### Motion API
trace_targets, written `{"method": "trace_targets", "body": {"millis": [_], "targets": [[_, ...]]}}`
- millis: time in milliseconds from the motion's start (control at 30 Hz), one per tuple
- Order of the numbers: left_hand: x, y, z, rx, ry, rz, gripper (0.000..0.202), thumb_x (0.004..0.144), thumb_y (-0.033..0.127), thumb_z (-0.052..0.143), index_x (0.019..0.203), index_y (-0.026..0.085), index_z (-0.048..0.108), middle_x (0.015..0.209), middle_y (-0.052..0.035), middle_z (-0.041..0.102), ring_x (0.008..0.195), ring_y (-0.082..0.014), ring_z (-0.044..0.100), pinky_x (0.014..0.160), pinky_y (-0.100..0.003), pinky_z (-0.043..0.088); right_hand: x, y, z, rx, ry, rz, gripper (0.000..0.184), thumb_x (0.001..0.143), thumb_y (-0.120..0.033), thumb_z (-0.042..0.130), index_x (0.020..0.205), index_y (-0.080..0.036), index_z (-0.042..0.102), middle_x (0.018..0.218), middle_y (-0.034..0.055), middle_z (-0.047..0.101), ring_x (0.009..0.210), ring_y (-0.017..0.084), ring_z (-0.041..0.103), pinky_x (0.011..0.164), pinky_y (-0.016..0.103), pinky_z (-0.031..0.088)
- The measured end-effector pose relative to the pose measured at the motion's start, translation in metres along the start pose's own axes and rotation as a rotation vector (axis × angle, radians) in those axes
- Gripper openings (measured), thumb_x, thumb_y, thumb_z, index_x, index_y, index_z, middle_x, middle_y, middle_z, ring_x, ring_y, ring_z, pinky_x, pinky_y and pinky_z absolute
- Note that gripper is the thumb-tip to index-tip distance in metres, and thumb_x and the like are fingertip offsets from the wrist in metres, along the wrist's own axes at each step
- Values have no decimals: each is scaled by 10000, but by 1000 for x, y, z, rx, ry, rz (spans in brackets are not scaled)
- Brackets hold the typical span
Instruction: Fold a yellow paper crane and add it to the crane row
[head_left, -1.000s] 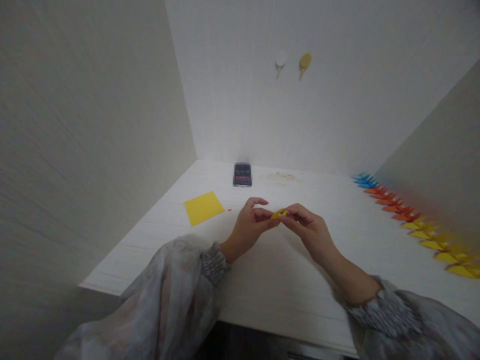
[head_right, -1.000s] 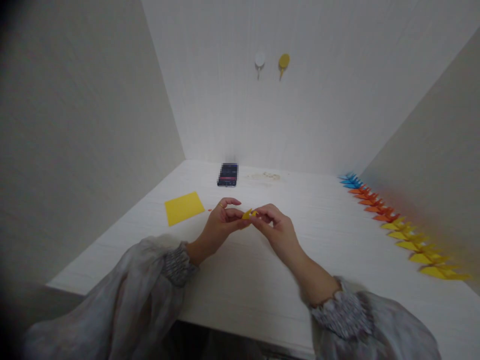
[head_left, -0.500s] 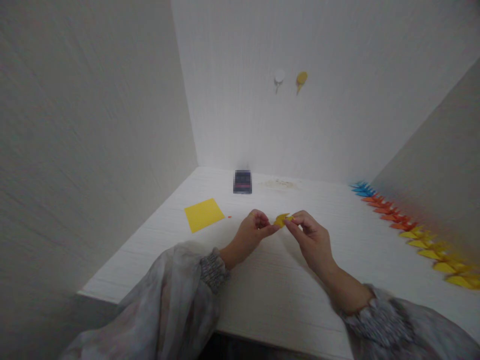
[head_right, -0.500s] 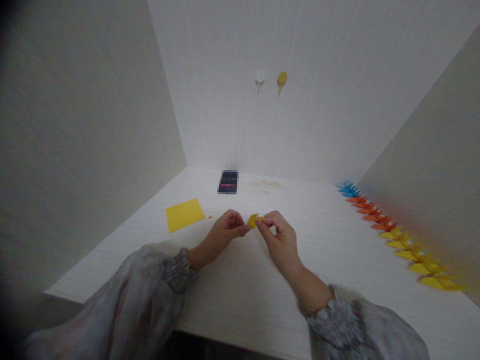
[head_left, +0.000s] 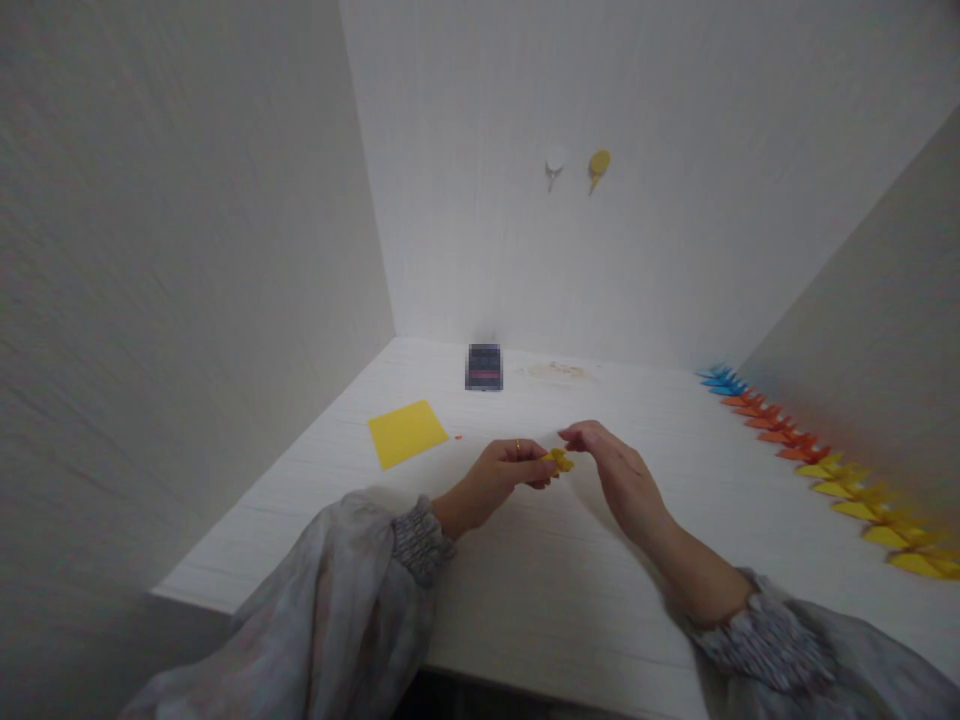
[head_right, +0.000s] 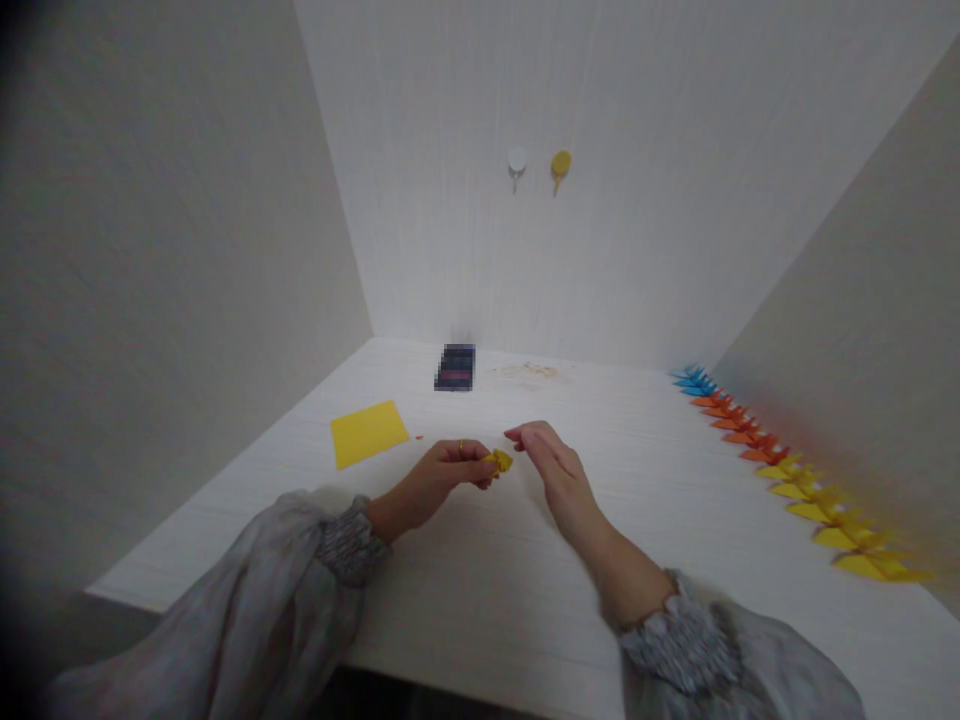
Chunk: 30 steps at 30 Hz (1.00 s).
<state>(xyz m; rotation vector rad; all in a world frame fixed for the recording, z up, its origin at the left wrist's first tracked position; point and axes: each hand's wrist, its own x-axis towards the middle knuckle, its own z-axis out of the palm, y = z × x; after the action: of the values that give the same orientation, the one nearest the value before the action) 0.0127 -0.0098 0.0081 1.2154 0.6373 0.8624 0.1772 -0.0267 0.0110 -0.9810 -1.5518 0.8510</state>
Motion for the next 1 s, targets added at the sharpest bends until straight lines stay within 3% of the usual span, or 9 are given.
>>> {"method": "trace_targets", "body": {"millis": [100, 233, 400, 567, 767, 1000], "targets": [[-2, 2, -1, -2, -45, -60, 165, 611, 261, 636, 640, 101, 607, 599, -9, 566, 541, -76, 476, 579, -228, 369, 1, 2, 0, 104, -177, 213, 232, 805, -354, 460, 784, -171, 600, 742, 23, 574, 738, 146, 515, 704, 281, 387], [-2, 2, -4, -16, -78, -108, 128, 603, 231, 625, 593, 106, 595, 548, 3, 553, 504, -72, 473, 546, -221, 367, -2, 3, 2, 229, -371, 341, 246, 776, -345, 519, 649, -138, 561, 572, -4, 533, 539, 96, 468, 538, 237, 362], [-4, 1, -6, -59, -154, -123, 133, 606, 229, 639, 612, 100, 606, 552, -2, 557, 504, -72, 483, 552, -225, 366, -6, -2, 4, 489, -412, 454, 197, 749, -286, 564, 632, -128, 546, 500, -18, 503, 439, 62, 422, 424, 192, 290], [-5, -2, -8, -139, -239, -84, 179, 597, 260, 675, 613, 98, 599, 555, -4, 559, 513, -68, 488, 554, -215, 355, -7, -4, 8, 740, -388, 510, 110, 673, -215, 620, 634, -126, 567, 517, -1, 543, 433, 66, 465, 389, 169, 284], [-4, -7, -8, -201, -249, -56, 214, 608, 288, 678, 628, 94, 589, 574, -12, 569, 544, -73, 506, 582, -215, 371, -8, -4, 12, 785, -346, 510, 116, 665, -220, 622, 620, -126, 570, 523, 10, 562, 418, 64, 469, 384, 164, 305], [-6, -2, -6, -212, -255, -124, 230, 657, 315, 637, 689, 100, 564, 632, -19, 558, 574, -84, 516, 596, -237, 399, -7, -6, 12, 746, -322, 520, 153, 659, -245, 629, 594, -122, 567, 493, 6, 552, 404, 66, 454, 373, 170, 287]]}}
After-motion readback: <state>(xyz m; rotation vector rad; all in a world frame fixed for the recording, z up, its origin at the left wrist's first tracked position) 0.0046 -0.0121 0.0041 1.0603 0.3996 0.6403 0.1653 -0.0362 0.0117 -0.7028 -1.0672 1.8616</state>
